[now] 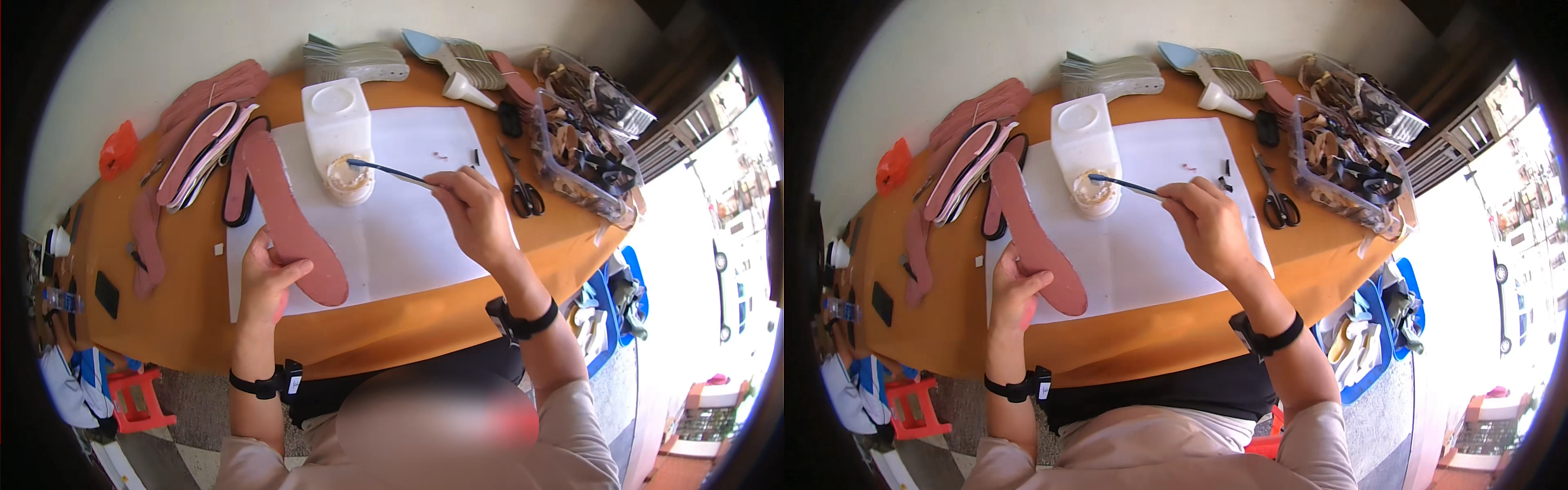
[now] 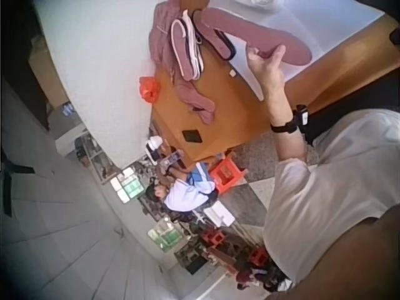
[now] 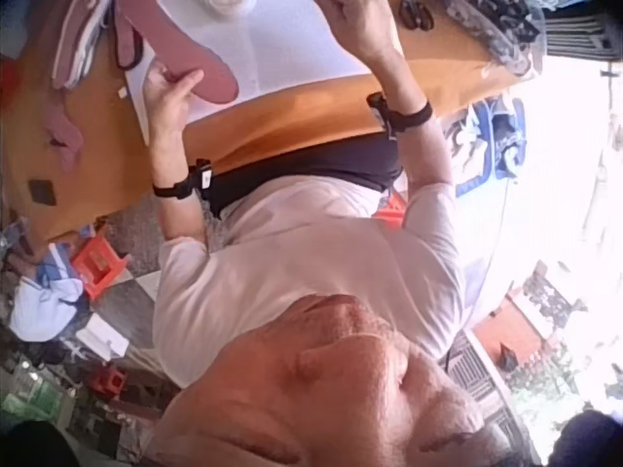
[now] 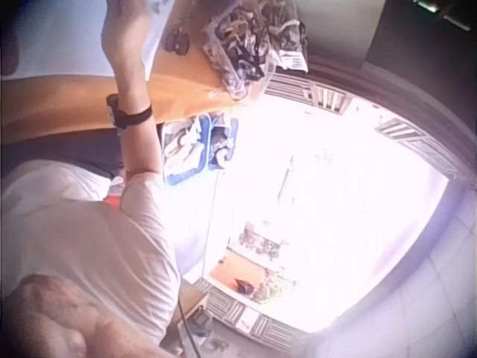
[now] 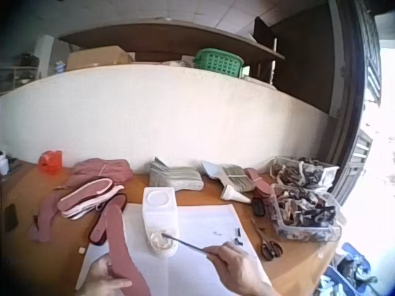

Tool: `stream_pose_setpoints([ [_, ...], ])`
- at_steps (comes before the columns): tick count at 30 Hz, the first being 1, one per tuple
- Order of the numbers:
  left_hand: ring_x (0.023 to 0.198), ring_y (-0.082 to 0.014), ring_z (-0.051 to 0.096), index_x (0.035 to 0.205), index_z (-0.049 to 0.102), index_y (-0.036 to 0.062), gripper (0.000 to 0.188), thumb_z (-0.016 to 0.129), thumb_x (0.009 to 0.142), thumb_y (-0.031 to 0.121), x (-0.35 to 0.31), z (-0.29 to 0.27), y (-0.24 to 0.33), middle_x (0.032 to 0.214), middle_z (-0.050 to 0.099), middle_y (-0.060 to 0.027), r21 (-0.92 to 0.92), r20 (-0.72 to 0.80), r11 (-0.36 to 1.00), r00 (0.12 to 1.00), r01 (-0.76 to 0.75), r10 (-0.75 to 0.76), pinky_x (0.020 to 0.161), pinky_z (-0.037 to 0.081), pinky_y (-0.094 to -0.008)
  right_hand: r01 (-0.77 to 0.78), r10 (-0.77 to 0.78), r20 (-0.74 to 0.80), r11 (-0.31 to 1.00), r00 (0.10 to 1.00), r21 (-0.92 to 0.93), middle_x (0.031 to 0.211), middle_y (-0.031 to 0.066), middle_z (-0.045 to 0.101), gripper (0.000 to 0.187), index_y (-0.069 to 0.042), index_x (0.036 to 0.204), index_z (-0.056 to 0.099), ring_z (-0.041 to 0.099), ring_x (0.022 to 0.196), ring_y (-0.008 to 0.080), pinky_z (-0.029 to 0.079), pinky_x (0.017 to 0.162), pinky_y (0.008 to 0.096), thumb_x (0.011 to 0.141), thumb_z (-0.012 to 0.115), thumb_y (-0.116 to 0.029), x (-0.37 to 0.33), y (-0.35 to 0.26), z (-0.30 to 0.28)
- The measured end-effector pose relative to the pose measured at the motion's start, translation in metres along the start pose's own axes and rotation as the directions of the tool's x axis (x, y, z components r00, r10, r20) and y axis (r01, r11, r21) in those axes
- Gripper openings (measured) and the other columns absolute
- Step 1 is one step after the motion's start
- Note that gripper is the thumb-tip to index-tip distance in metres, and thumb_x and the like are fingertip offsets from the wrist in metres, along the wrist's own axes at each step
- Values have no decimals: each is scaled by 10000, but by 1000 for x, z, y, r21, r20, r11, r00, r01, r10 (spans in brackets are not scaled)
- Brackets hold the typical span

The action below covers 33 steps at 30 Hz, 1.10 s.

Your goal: Apply adhesive to the edges of pink shoe insoles and attach a black binding strip.

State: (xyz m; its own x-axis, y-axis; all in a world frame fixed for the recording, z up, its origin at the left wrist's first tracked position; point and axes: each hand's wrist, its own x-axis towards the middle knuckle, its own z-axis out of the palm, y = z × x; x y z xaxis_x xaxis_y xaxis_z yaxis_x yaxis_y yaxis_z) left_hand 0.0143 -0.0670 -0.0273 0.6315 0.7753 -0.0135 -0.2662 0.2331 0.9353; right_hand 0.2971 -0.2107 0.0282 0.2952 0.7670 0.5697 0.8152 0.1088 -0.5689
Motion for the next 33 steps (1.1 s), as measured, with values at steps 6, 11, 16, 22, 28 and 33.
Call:
stream_pose_setpoints([
  [6,1086,-198,646,1343,496,4,601,702,790,-107,2,-7,-10,1154,651,-96,-104,16,994,999,-41,43,979,517,-359,-63,66,81,997,995,-39,844,112,647,106,-43,1007,723,620,724,325,509,685,388,909,699,-74,6,32,14],
  [11,1112,-200,596,1505,365,-45,808,695,768,-68,3,-13,-13,1199,586,-86,-79,34,997,999,-6,9,987,488,-364,-13,24,68,988,997,-153,882,91,678,100,-66,956,728,639,773,311,525,734,406,876,734,-127,0,62,26],
  [16,1064,-164,599,1507,358,-55,847,707,735,-74,2,-15,-17,1161,580,-57,-65,12,997,999,-42,43,967,493,-327,110,-97,61,954,993,-279,869,82,677,124,-66,937,731,627,873,286,528,787,395,819,753,-98,-4,79,36],
  [22,1043,-149,594,1510,356,-49,863,711,725,-72,0,-16,-18,1169,568,-43,-31,24,999,1000,-7,8,949,497,-318,27,-5,72,949,997,-313,936,41,662,103,-97,919,732,606,969,253,476,850,402,863,720,-183,-10,81,43],
  [28,1020,-141,592,1514,346,-46,861,724,740,-36,2,-20,-18,1144,577,-36,-23,44,1000,999,-5,6,920,494,-296,22,-9,43,951,999,-307,942,53,647,122,-83,934,717,596,966,257,471,843,390,872,700,-187,-9,77,44],
  [33,1017,-157,600,1509,344,-53,877,763,738,-25,5,-22,-19,1125,585,-52,-86,28,996,999,27,-24,952,500,-321,-11,34,70,955,997,-297,953,56,634,128,-82,938,708,583,989,257,461,862,383,863,703,-186,-10,74,41],
])
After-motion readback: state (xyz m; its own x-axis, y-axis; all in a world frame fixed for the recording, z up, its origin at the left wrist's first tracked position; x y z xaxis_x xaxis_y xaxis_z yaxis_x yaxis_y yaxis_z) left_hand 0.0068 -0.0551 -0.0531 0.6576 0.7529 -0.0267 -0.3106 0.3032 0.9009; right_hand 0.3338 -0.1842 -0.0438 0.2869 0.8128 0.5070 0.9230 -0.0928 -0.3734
